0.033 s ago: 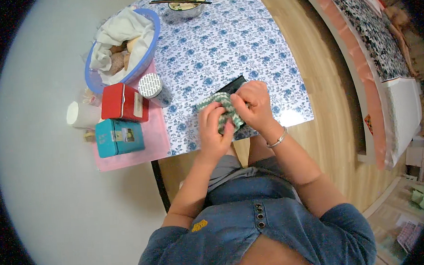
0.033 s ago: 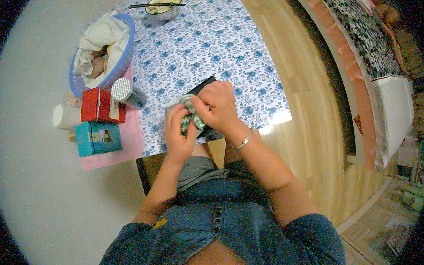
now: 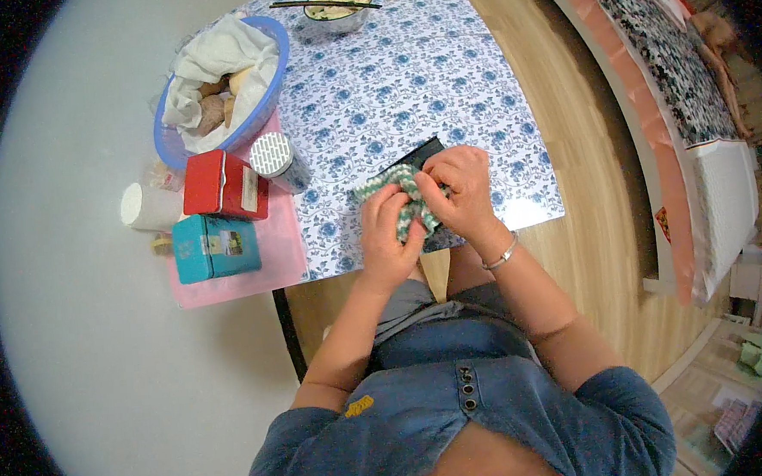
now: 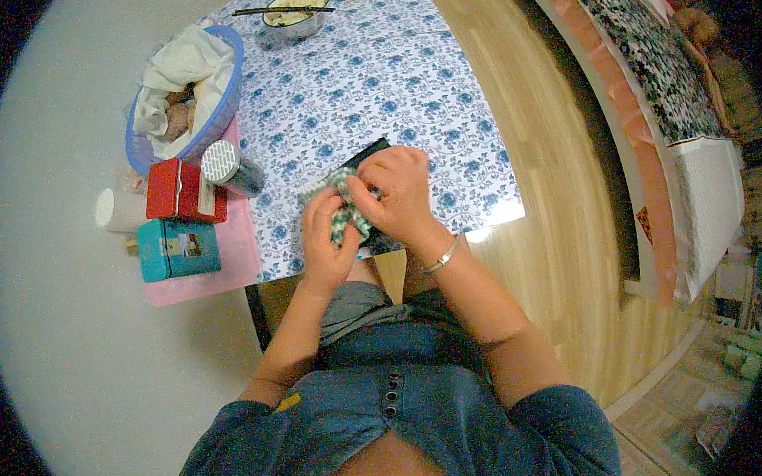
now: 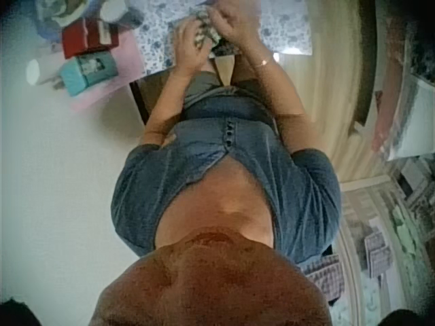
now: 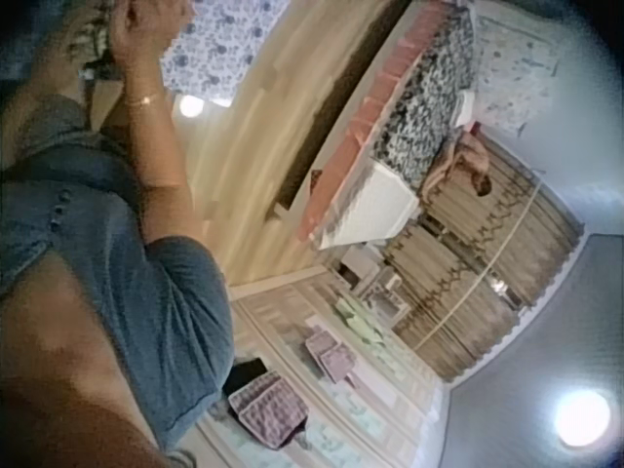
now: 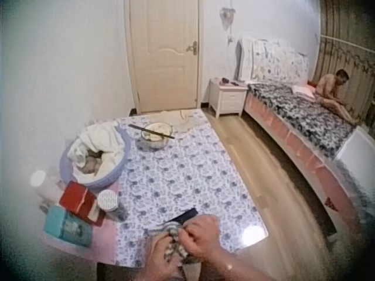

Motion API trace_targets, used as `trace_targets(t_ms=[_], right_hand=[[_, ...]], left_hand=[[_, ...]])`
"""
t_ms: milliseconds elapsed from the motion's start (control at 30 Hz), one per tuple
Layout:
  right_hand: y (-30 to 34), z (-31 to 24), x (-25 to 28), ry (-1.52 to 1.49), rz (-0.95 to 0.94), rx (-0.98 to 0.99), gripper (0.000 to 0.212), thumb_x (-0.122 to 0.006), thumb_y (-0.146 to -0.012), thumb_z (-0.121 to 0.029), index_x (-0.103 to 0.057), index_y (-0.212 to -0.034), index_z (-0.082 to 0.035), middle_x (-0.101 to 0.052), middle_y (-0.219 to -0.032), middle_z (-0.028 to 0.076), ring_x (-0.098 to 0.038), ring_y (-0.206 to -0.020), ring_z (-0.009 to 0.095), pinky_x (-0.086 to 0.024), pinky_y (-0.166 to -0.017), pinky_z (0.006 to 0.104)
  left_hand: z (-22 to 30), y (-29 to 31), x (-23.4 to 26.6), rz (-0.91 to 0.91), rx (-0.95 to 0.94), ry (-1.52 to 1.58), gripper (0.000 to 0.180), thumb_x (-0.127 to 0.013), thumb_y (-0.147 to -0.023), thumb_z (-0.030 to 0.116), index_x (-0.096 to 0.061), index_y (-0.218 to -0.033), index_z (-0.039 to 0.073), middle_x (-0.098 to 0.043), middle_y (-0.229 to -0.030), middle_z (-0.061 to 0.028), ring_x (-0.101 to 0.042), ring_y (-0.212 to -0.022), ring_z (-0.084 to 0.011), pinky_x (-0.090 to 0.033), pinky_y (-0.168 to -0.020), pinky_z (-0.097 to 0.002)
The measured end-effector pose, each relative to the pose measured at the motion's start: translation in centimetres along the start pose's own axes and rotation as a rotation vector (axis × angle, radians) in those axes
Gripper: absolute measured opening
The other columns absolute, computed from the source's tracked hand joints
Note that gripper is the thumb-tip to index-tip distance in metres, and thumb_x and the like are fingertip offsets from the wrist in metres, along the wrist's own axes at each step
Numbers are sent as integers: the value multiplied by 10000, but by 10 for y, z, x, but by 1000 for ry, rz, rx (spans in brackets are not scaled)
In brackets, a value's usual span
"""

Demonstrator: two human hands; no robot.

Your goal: The person wipes a black remote control with a green and white checkered cloth, turning the remote over to clean all sides.

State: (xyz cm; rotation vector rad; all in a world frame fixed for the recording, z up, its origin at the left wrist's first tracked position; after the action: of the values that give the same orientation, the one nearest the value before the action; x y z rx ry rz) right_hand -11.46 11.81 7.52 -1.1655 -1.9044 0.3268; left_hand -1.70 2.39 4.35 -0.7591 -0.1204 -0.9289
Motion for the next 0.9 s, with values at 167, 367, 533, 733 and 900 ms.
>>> trace_targets(t_ms=[167,367,533,733,900], right_hand=[[33,25,6,234,32,-332,322,-612,-774,-262,-563,-982,-21,-461,-1138,236,-446,-1021,369,-374,-841,425],[29,34,2,86,141,-309,190,-550,-800,-161,-528,-881,10,-496,-975,232,-487,-898,377,-404,-804,431],[18,35,2,82,205,-213,99,-546,-737,-95,-504,-680,-26,-488,-704,122,-498,-699,295,-399,-692,425],[3,2,-8,401,-61,114,142,-573,-745,-190,-513,-669,-85,-485,-661,81,-504,-675,264,-384,-676,394],[7,-8,-12,419,-47,86,129,-563,-769,-187,-511,-709,-86,-483,-706,74,-495,-726,257,-361,-738,406]], left_hand=[[0,5,-15,-96,-61,-139,408,-673,-705,99,-504,-1071,41,-466,-1157,-172,-461,-1036,-362,-387,-872,-438],[-11,8,-22,-111,6,-140,465,-728,-646,80,-527,-1063,47,-520,-1114,-150,-500,-1015,-336,-412,-863,-414],[-16,2,-19,-79,-52,-77,484,-745,-620,95,-549,-1061,50,-579,-1059,-131,-550,-970,-306,-444,-831,-387],[-39,2,-21,-237,166,128,534,-752,-585,95,-552,-1078,44,-583,-1075,-144,-567,-970,-293,-452,-833,-361],[-42,14,-26,-131,115,80,578,-753,-580,88,-504,-1097,27,-547,-1076,-153,-531,-975,-331,-425,-849,-390]])
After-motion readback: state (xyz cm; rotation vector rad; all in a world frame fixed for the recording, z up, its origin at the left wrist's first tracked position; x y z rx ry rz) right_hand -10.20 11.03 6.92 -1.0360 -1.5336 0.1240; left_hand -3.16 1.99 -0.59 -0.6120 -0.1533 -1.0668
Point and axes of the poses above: each hand's wrist, its own y-axis away from the middle knuckle, its own x-axis out of the back of the hand, z = x × y, the point moved 7 cm from there along -y, towards the middle knuckle
